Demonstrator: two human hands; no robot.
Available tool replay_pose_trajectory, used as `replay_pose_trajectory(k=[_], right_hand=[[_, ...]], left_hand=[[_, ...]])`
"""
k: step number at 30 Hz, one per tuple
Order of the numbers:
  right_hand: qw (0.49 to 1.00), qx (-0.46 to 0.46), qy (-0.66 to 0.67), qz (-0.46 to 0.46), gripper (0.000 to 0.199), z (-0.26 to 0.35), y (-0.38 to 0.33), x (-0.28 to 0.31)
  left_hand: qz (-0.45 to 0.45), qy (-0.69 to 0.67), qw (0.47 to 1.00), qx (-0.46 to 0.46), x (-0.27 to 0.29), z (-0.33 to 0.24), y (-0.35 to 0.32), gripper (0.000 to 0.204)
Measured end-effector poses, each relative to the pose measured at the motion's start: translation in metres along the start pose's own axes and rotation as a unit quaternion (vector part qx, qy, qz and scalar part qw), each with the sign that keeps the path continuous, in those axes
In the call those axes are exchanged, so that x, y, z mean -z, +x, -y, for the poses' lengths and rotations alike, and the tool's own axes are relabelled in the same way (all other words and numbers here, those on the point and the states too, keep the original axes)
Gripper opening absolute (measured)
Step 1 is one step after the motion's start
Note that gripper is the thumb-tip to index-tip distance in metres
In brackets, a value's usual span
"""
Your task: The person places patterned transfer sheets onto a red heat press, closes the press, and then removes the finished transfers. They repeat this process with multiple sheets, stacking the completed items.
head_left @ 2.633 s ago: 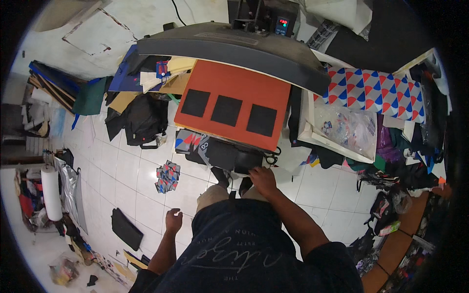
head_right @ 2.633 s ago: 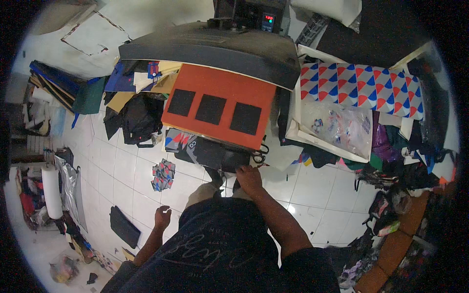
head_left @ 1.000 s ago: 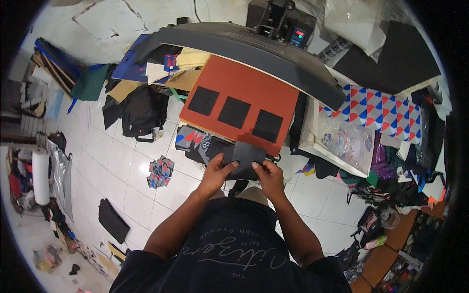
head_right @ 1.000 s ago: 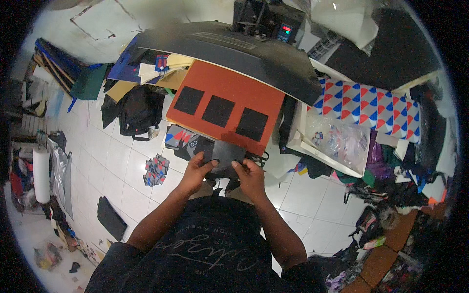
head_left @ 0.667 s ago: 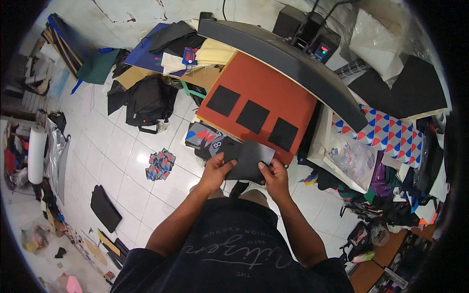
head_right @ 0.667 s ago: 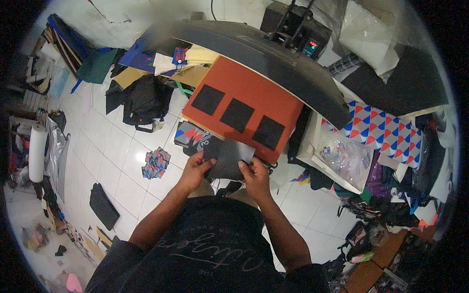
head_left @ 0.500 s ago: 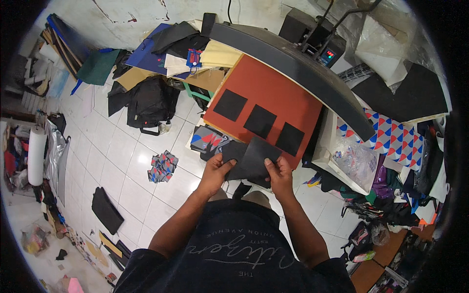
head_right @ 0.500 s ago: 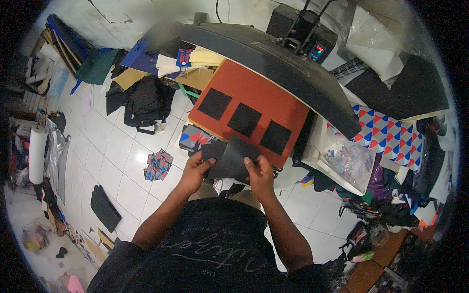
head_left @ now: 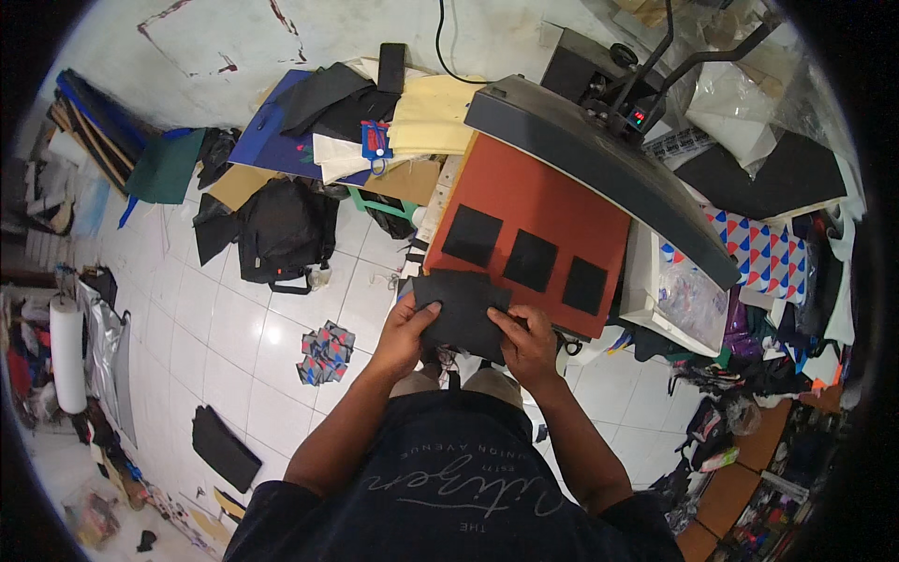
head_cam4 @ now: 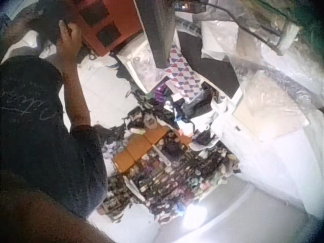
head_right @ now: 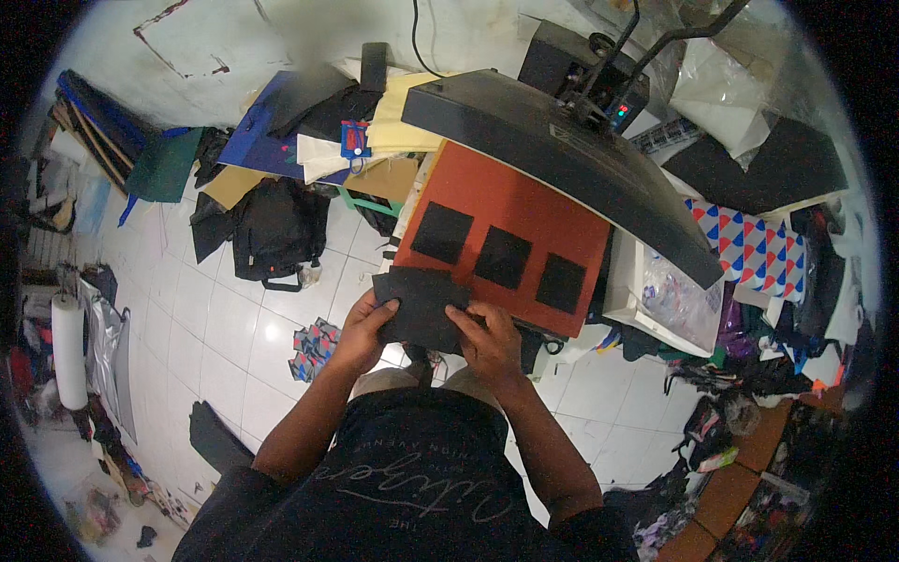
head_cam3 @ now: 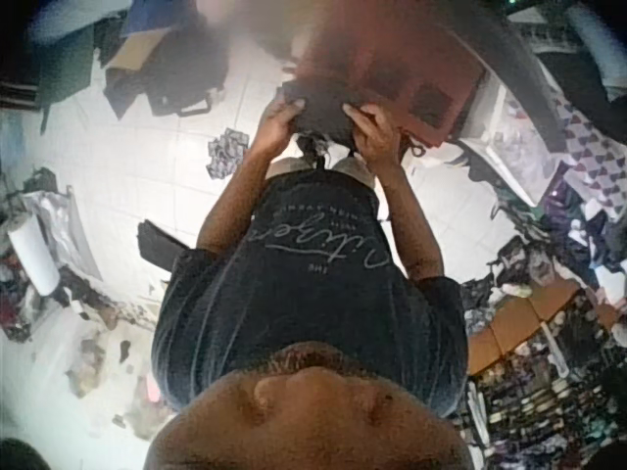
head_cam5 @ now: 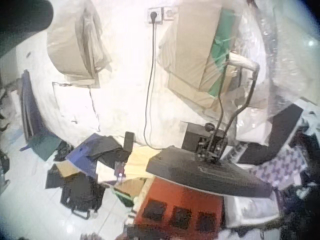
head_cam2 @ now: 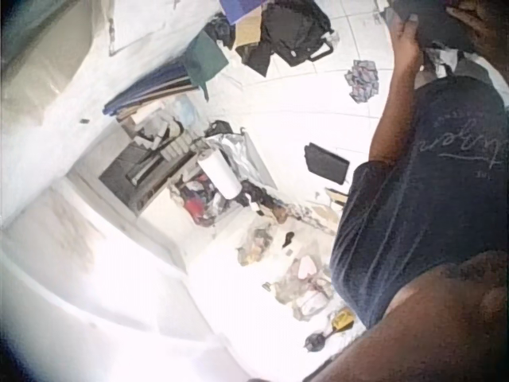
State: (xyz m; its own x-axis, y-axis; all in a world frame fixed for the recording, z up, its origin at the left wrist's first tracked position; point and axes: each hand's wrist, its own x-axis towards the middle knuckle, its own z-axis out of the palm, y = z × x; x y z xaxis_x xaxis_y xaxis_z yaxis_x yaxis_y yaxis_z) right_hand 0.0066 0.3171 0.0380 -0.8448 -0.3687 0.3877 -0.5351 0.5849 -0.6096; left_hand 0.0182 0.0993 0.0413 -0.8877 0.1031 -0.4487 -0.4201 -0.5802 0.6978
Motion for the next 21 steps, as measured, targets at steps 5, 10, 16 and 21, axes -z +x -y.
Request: replay_pose_trajectory(k=[5,10,16,21], right_hand=[[0.988,-0.112,0.11,-0.01,0.038,0.014,0.007,-0.023],[0.83,-0.433,0.352,-0.025,0.046,0.039,0.024,-0.035],[0.878,-0.429,0.201,-0.071,0.047,-0.025,0.091,-0.046],[0.898,-0.39,0.189,-0.07,0.043,-0.117,0.171,-0.051]], left_hand=[[0.008,0.118,0.992,-0.039,0.029,-0.012,0.016,0.027],[0.015,0.179,0.975,-0.134,0.041,-0.017,0.022,0.027],[-0.079,0.149,0.971,-0.167,0.08,-0.024,0.025,0.026],[-0.138,0.178,0.966,-0.126,0.124,-0.032,0.014,0.025]])
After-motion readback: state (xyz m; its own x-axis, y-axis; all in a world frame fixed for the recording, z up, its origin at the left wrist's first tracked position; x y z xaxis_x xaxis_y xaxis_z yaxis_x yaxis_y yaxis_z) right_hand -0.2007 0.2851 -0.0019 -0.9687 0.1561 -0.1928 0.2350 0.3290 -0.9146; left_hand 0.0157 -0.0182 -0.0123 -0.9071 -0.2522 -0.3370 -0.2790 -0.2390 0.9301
